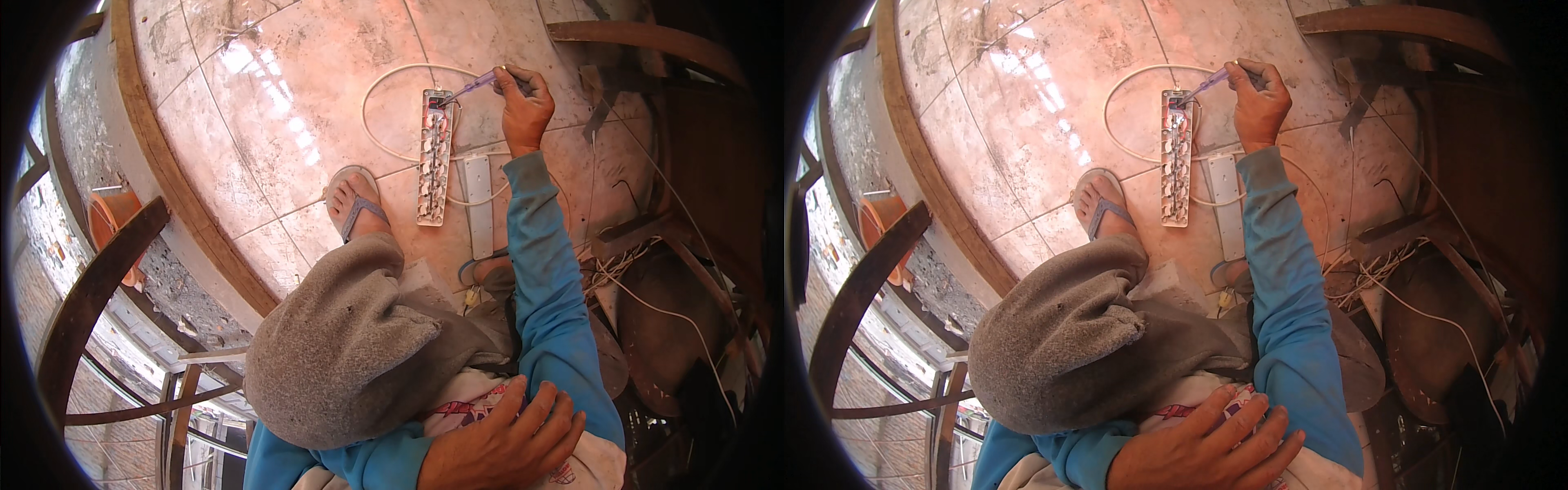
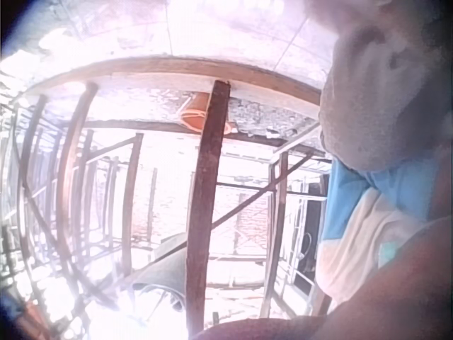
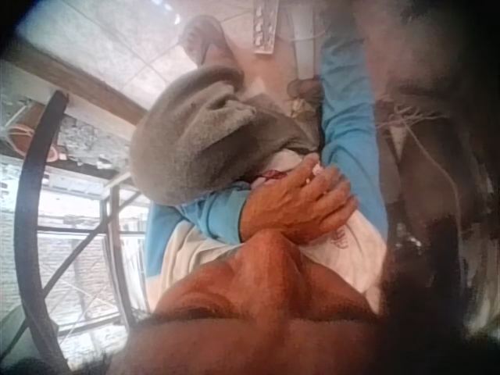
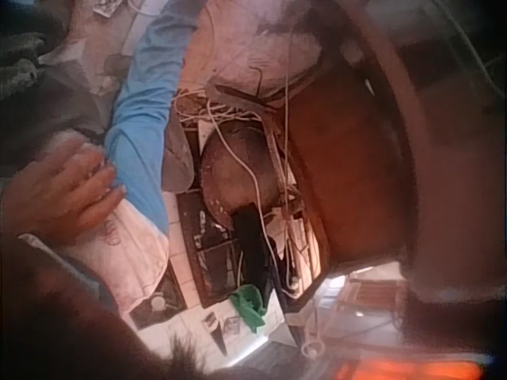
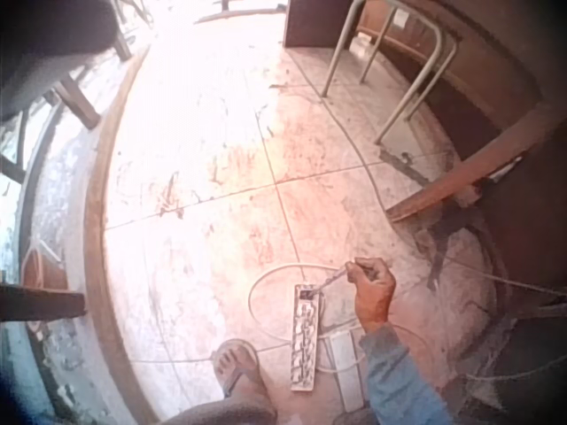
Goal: The person unscrews the back cover of a power strip using a screwdriver, removes the cover, and handles the internal electrical wiring.
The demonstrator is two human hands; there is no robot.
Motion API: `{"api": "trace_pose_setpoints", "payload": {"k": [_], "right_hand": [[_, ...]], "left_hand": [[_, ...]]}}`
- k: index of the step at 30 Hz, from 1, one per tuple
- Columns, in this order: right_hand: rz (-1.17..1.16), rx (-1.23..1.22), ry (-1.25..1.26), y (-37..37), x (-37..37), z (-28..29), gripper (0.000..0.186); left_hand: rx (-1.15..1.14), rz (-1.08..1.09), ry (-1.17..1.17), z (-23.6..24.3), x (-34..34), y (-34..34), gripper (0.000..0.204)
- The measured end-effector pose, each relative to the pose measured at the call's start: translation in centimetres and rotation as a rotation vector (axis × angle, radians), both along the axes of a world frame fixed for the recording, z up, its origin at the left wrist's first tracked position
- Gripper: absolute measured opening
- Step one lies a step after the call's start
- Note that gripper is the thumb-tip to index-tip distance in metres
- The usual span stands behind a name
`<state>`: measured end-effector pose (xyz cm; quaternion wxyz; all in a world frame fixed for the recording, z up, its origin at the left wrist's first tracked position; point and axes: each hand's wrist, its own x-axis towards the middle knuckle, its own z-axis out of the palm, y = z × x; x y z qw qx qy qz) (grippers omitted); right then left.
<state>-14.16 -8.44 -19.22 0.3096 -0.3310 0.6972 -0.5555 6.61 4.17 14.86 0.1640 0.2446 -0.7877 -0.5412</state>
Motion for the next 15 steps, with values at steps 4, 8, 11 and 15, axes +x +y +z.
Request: {"api": "trace_pose_setpoints", "payload": {"k": [4, 8, 11, 15], "right_hand": [[-0.017, 0.004, -0.024, -0.04, 0.07, 0.10, 0.016], [0.008, -0.002, -0.012, 0.03, 0.14, -0.13, 0.016], [0.027, 0.028, 0.026, 0.02, 0.25, -0.10, 0.015], [0.034, 0.022, 0.041, 0.10, 0.01, -0.33, 0.015]], "left_hand": [[0.003, 0.006, -0.002, 0.05, 0.04, -0.06, 0.034], [0.006, 0.013, 0.001, 0.04, 0.07, 0.02, 0.034], [0.004, 0.020, -0.003, 0.05, 0.05, 0.09, 0.034], [0.005, 0.017, 0.001, 0.04, 0.08, -0.02, 0.034]]}}
